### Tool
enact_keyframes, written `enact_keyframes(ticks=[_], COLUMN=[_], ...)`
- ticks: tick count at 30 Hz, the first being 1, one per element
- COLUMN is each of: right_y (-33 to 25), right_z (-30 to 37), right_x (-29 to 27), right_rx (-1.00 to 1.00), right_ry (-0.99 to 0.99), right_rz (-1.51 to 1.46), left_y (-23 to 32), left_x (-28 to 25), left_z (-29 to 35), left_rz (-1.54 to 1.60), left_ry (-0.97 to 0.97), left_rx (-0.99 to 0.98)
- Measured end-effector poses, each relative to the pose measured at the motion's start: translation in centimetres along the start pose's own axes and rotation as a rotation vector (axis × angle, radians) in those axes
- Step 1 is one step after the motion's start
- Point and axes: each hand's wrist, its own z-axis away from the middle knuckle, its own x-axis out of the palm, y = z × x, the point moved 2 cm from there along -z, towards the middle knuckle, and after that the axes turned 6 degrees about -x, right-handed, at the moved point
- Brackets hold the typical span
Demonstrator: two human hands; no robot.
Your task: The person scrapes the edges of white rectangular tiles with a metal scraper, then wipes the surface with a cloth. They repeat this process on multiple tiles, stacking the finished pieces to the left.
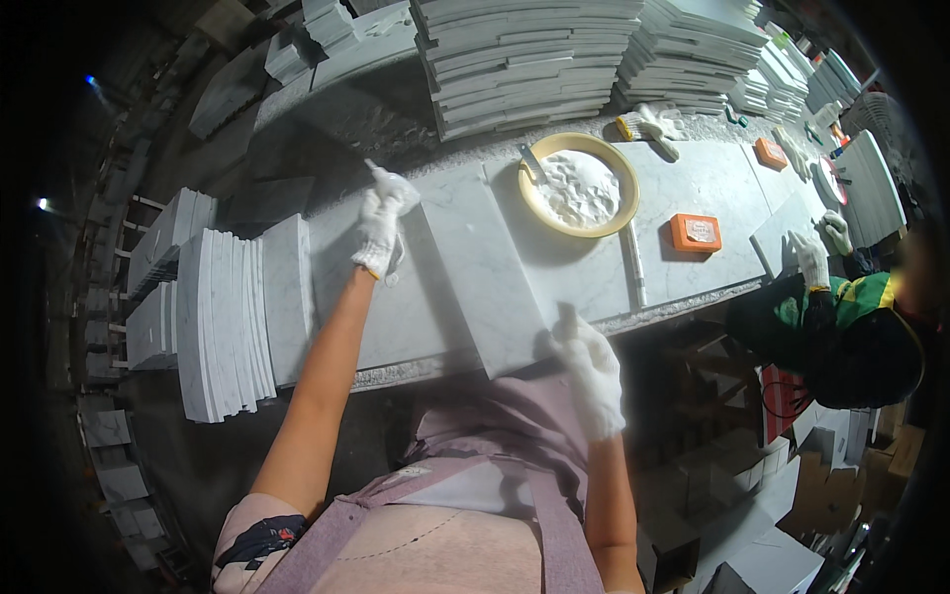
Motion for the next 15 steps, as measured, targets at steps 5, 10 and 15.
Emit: enact_keyframes(ticks=[5, 10, 15], right_y=[0.2, 1.1, 1.3], right_z=[-0.5, -3.0, -3.9], right_x=[-1.1, -1.3, -1.1], right_rx=[0.062, 0.089, 0.193], right_ry=[-0.033, -0.119, -0.222], right_rz=[-0.023, 0.077, 0.285], left_y=[0.0, -3.3, -5.9], left_x=[-2.6, -0.6, 1.5], left_z=[5.2, 14.0, 19.2], left_rz=[0.474, 0.570, 0.421], left_ry=[-0.093, -0.268, -0.281], left_rx=[0.052, 0.139, -0.027])
